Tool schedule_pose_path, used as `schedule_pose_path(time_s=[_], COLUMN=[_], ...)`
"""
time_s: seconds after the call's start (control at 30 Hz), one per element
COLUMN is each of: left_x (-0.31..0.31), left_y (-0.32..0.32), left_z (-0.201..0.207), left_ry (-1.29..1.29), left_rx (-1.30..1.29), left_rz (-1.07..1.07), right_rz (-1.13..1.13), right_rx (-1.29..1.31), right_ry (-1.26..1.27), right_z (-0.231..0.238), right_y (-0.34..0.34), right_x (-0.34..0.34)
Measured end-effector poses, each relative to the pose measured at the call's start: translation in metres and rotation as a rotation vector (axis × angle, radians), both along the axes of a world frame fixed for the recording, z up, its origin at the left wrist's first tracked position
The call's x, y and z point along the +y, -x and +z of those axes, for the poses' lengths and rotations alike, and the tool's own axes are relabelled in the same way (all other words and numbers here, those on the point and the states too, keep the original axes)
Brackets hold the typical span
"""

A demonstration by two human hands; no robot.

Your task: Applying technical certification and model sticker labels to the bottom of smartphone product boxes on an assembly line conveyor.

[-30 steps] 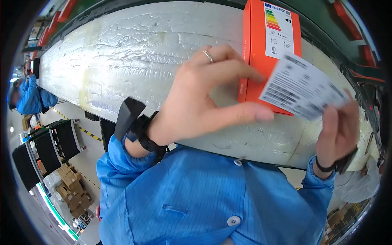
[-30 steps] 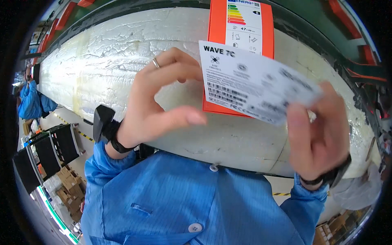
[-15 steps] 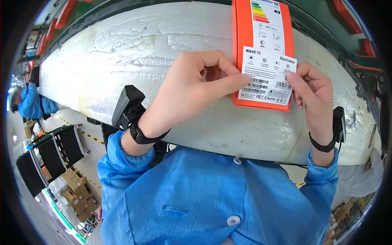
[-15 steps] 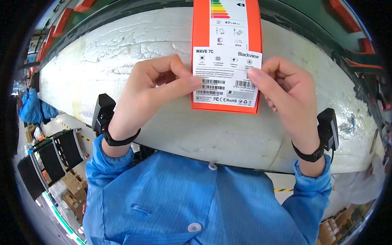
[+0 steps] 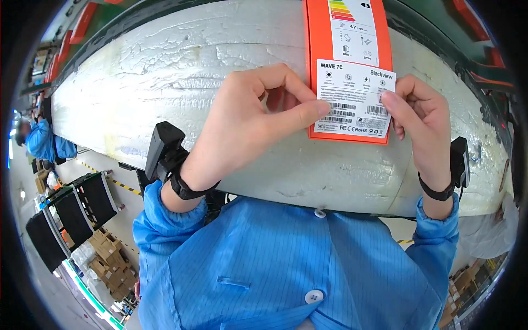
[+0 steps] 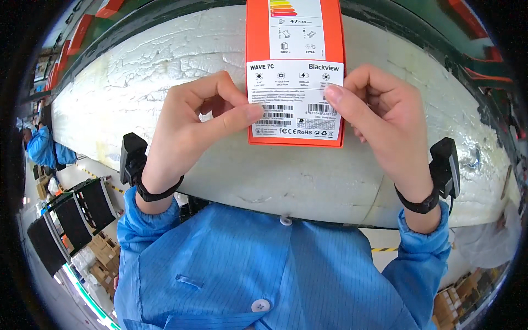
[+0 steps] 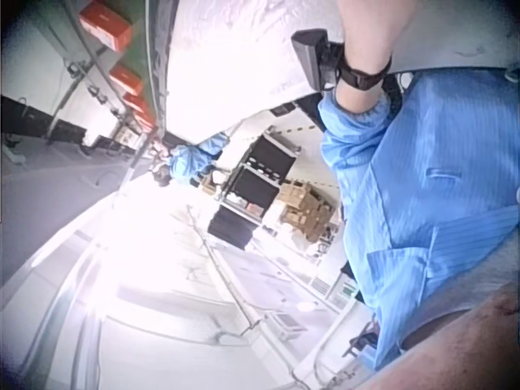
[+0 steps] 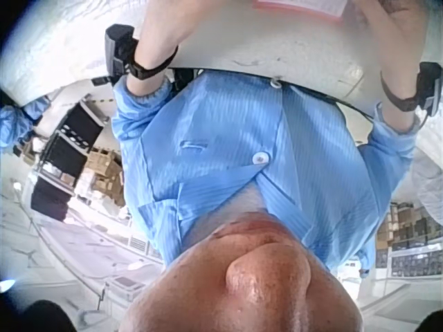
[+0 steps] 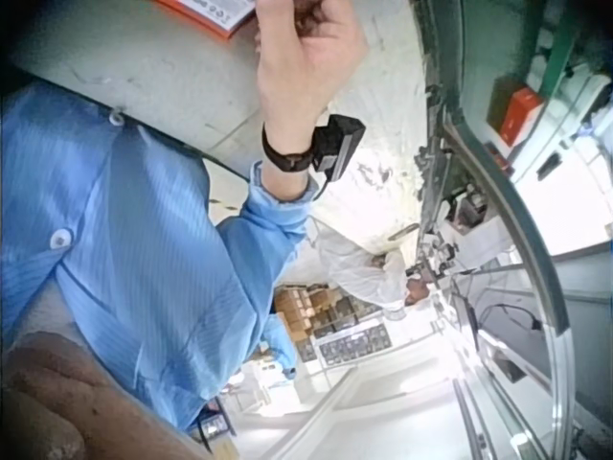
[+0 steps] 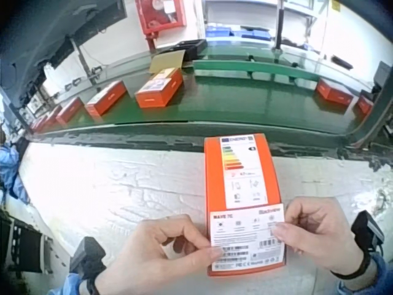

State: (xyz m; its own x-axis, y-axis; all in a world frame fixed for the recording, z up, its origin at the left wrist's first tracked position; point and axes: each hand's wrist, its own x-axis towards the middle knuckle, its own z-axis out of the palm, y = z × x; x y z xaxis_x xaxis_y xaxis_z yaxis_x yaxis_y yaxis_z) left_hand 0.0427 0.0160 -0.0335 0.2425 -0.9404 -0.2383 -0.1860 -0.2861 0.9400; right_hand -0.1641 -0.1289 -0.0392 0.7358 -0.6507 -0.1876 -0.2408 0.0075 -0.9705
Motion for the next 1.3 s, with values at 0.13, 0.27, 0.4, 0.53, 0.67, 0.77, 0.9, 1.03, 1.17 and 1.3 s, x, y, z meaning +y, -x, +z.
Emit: schedule_pose_path(time_s=[0.13, 0.27, 0.4, 0.53, 0.67, 0.77, 0.9, 1.03, 1.17, 1.3], left_x=[0.000, 0.001, 0.002, 0.000, -0.001, 0.000, 0.001, 0.002, 0.002, -0.013], left_y=[0.000, 0.001, 0.004, 0.008, 0.011, 0.010, 0.011, 0.011, 0.009, -0.012], left_z=[-0.003, -0.003, -0.006, -0.001, -0.001, -0.001, -0.001, -0.002, 0.001, 0.008], left_ry=[0.033, 0.026, 0.105, 0.235, 0.306, 0.306, 0.286, 0.285, 0.315, 0.100], left_rx=[-0.057, -0.047, -0.163, -0.534, -0.627, -0.606, -0.637, -0.641, -0.640, -0.588], left_rz=[-0.011, -0.002, 0.012, -0.016, 0.007, 0.000, -0.009, -0.004, -0.002, 0.020], right_rz=[0.007, 0.035, 0.040, 0.027, 0.023, 0.049, 0.025, 0.004, -0.004, 0.009], right_rx=[-0.009, -0.005, -0.038, -0.045, -0.033, -0.039, -0.008, -0.017, 0.037, 0.348], right_ry=[0.004, -0.003, 0.032, 0.061, 0.387, 0.495, 0.486, 0.425, 0.496, 0.931], right_z=[0.001, 0.001, 0.001, 0.001, 0.007, 0.017, 0.010, 0.002, 0.003, 0.011], right_y=[0.001, 0.002, 0.002, 0.002, 0.000, -0.002, -0.001, -0.001, -0.002, -0.001], right_x=[0.000, -0.002, -0.001, 0.000, 0.005, 0.008, 0.007, 0.006, 0.008, 0.003])
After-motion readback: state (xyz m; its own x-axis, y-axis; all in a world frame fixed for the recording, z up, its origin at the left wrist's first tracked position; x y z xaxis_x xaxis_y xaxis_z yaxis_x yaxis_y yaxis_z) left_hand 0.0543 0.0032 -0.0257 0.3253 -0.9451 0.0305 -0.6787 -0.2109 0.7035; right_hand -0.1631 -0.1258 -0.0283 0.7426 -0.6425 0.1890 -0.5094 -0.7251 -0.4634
